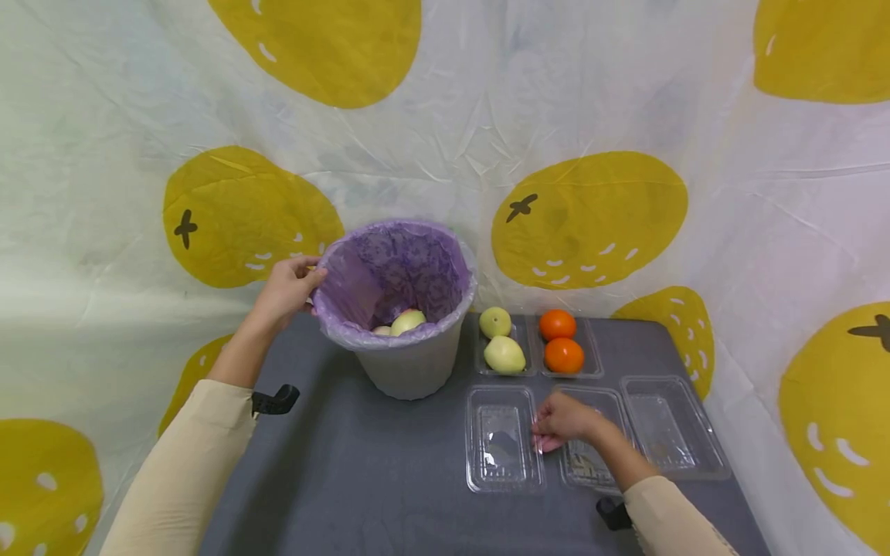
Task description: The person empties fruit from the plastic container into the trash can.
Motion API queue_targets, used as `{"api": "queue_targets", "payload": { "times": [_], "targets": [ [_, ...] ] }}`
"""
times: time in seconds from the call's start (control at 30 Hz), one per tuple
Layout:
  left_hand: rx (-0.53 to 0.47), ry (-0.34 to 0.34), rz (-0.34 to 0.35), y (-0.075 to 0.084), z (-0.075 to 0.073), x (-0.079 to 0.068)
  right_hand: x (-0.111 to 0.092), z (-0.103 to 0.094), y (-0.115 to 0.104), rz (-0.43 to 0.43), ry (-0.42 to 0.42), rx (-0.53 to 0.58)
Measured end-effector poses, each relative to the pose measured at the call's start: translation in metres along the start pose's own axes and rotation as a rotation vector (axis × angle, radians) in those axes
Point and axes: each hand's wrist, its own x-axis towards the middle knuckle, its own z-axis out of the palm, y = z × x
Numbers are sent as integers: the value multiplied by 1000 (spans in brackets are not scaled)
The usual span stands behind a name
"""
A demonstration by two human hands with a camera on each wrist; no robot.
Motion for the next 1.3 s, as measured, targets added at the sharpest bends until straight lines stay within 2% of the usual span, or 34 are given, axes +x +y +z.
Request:
{"api": "queue_targets", "payload": {
  "times": [0.23, 0.37, 0.53, 0.9, 1.0, 1.13, 1.3],
  "targets": [
    [2, 0, -5, 1, -1, -1, -3, 6, -8, 6, 43, -129],
    [9, 1, -5, 2, -2, -2, -9, 7, -16, 39, 69, -217],
    [12, 3, -4, 2, -2, -2, -14, -1, -23, 59, 61, -196],
    [12, -3, -4, 3, -2, -2, -19, -50, -26, 13, 137, -76],
    [9, -1, -3, 3, -1, -2, -19, -65, -26, -7, 159, -82],
    [5, 0, -2, 3, -1, -2, -17, -87, -26, -27, 245, -140],
    [8, 0, -2, 2, 0, -1, -15, -114, -20, -41, 371, -143]
  ]
}}
